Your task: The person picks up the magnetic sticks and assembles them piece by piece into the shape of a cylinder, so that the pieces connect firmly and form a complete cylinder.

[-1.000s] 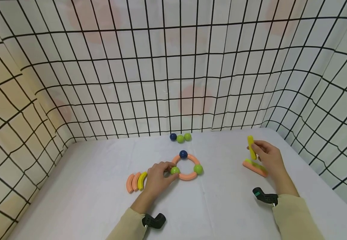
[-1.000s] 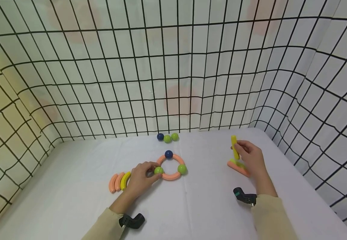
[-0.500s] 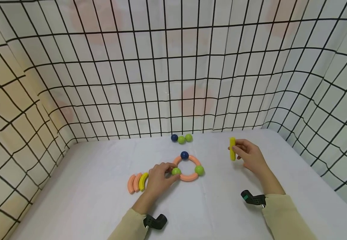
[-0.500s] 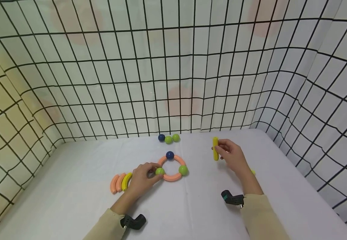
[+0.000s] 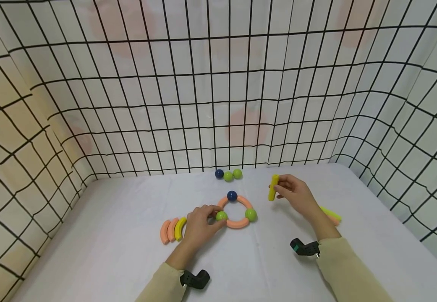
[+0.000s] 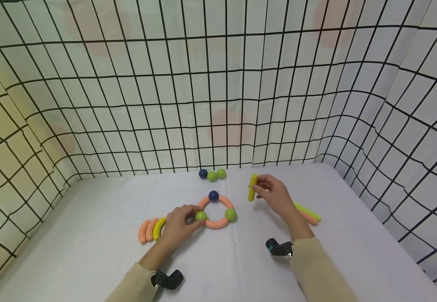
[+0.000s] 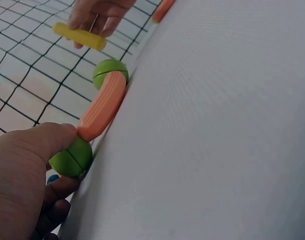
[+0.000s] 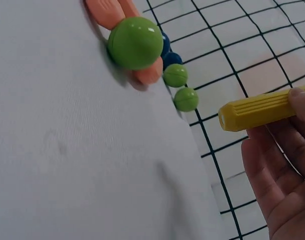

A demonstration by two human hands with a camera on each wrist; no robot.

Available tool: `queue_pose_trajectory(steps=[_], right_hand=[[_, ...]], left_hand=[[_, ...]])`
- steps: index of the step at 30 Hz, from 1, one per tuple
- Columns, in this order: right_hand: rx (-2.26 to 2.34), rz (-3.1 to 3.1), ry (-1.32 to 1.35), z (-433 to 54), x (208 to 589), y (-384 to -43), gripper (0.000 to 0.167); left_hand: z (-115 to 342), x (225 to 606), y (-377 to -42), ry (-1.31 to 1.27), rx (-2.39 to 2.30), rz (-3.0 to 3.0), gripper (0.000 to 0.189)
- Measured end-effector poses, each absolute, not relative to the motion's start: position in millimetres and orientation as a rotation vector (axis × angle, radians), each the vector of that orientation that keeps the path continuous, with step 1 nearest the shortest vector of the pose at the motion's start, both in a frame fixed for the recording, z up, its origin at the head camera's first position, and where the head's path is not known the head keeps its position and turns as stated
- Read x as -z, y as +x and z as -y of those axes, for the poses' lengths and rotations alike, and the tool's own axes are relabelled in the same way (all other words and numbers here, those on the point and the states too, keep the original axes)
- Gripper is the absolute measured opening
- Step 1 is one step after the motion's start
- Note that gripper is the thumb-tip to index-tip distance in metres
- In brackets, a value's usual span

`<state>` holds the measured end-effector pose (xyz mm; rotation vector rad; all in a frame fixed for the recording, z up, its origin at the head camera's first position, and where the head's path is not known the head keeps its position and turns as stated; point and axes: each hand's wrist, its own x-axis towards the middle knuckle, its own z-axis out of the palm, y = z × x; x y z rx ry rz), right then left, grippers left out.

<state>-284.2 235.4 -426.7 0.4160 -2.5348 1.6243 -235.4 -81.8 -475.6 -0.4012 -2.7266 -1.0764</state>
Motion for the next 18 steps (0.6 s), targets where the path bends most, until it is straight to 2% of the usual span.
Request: queue_pose_trajectory(steps=[18], right_hand=[[-1.534, 2.556, 0.366, -181, 429, -295, 0.027]], left_hand=[[82, 476, -236, -0.409, 1.096, 2.727, 0.034]])
